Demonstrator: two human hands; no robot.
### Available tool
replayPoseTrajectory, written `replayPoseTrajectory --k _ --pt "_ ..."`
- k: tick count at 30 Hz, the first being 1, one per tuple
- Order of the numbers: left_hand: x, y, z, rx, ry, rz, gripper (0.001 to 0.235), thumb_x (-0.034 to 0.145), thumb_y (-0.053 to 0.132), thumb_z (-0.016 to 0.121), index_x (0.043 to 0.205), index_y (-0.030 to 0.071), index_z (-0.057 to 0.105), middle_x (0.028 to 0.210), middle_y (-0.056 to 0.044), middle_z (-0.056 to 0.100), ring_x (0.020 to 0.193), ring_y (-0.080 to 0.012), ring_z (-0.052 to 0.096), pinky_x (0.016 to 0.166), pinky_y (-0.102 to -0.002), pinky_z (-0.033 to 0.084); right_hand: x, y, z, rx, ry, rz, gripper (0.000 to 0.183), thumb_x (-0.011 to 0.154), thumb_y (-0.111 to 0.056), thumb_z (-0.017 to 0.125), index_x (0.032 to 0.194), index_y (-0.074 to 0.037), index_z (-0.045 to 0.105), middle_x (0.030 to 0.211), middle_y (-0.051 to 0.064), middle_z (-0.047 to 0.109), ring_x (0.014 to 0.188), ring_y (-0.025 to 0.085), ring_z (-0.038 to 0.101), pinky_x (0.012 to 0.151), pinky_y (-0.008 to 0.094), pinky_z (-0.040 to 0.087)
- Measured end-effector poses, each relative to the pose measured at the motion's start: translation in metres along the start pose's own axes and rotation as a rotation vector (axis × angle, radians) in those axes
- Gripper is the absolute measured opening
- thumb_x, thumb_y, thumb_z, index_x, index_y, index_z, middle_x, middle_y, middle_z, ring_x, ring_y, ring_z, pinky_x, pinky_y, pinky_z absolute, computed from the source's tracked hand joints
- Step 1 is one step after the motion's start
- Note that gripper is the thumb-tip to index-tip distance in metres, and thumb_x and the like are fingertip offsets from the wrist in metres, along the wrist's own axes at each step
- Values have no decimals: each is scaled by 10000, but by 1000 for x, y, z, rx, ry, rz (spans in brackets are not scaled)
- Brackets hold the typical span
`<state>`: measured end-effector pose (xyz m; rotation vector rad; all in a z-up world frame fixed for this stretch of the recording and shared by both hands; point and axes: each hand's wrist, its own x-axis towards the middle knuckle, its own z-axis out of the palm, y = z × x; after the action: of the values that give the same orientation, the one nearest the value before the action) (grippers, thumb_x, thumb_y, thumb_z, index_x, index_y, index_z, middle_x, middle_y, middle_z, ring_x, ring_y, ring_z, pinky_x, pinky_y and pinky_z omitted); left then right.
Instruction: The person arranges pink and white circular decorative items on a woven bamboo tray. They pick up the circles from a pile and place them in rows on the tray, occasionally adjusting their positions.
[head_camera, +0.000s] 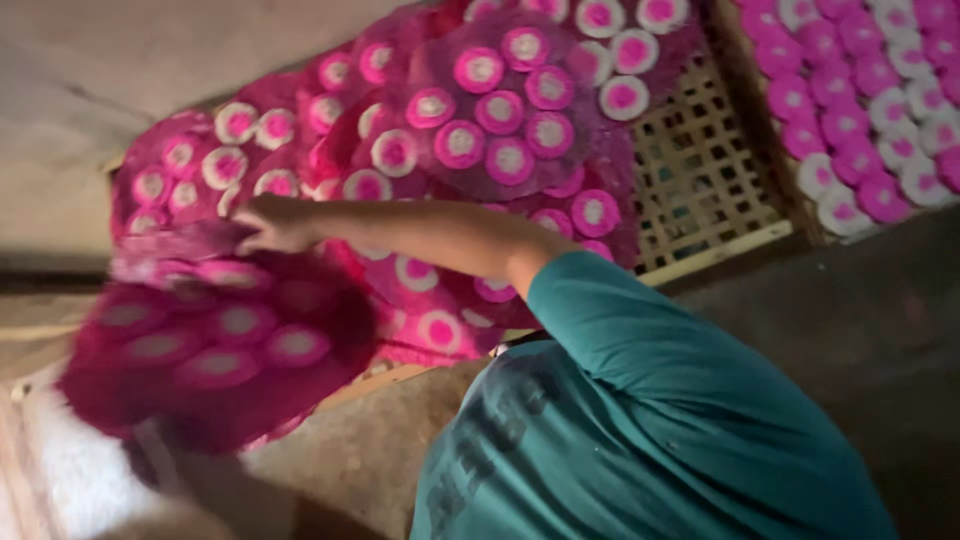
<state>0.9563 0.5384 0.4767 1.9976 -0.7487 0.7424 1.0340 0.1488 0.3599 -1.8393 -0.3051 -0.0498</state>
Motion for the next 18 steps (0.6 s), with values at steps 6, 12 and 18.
replayPoseTrajectory --k 6,12,18 --pt "-1 38 48 -223 128 -412 266 1122 174 674 1293 -31 677 1291 -161 642 1166 -265 607 980 -404 547 11 -52 -21 161 474 -419 528 987 -386 676 1381 -53 559 1224 134 711 1142 252 697 978 390 578" --pt "-3 86 142 -308 -112 -623 287 1106 193 661 1298 -19 661 1251 -136 633 1139 -244 587 984 -396 509 -89 -75 -82 198 570 -423 561 1083 -385 546 1521 -58 419 1270 143 725 1152 262 741 1003 383 589" --pt "-88 171 249 -408 -429 -758 308 1090 213 647 1303 -8 645 1211 -110 625 1113 -224 566 988 -388 472 -313 -31 -184 6 834 -238 475 1053 -343 589 1411 -35 538 1305 186 681 1181 297 699 1025 400 575"
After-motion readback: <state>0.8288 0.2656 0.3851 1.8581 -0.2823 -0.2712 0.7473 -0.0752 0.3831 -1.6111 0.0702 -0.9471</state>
